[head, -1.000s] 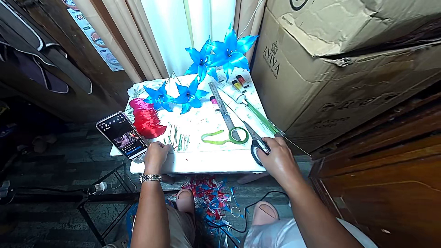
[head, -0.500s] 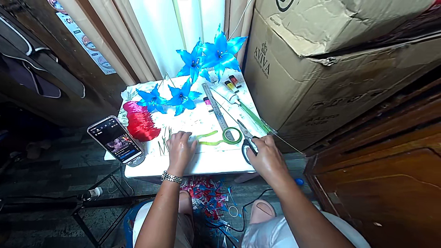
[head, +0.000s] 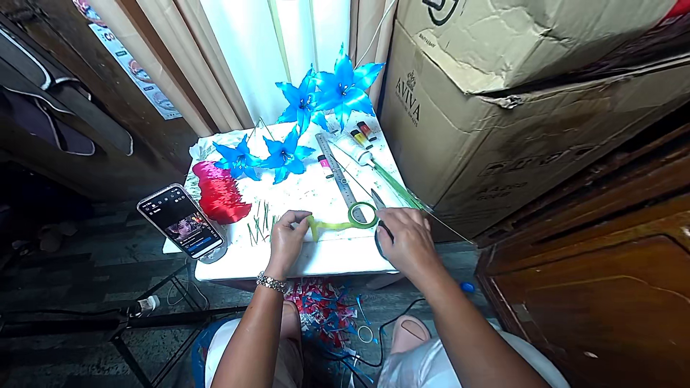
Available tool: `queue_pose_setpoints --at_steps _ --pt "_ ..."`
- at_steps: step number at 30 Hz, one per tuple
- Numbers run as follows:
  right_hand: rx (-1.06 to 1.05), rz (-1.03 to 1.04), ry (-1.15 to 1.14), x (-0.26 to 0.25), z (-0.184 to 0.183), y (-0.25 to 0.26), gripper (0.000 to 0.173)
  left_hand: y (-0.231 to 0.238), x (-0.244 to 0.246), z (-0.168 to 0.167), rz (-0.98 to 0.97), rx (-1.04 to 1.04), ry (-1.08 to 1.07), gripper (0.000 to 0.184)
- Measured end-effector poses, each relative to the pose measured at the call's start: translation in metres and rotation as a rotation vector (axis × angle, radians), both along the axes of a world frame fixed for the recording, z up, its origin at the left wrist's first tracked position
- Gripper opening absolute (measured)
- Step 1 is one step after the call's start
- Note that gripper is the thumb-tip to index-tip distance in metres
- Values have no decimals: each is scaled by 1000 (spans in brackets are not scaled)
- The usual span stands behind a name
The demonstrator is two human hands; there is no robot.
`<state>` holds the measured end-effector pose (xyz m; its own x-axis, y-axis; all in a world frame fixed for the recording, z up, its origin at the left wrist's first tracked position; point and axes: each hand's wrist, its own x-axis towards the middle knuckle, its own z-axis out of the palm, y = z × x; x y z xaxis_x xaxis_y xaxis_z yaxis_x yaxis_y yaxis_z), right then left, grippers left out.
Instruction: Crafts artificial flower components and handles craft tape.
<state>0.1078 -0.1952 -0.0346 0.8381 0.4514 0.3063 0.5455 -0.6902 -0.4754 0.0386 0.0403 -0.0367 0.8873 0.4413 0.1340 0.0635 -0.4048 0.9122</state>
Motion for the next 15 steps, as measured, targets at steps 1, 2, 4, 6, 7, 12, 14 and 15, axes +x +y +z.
queue_pose_setpoints --at_steps 1,2,4,6,7,12,14,15 --pt "0 47 -23 2 -4 2 31 1 -3 1 -40 -90 -28 11" --pt "-12 86 -30 3 -8 5 34 2 -7 1 -90 -153 -65 10" --pt "-27 139 -47 4 -13 10 37 5 -16 2 -185 -236 -149 11" --pt "-27 159 -52 4 -17 14 37 8 -26 5 -237 -317 -233 10" --pt "-32 159 -53 4 -17 15 36 10 -29 6 -251 -365 -276 10" --pt "-75 153 -37 1 -14 22 31 21 -40 8 -264 -509 -420 13" --pt "-86 157 -36 0 -14 24 31 25 -43 9 -254 -519 -459 12" --pt "-90 160 -40 0 -14 24 31 26 -44 9 -245 -526 -482 11"
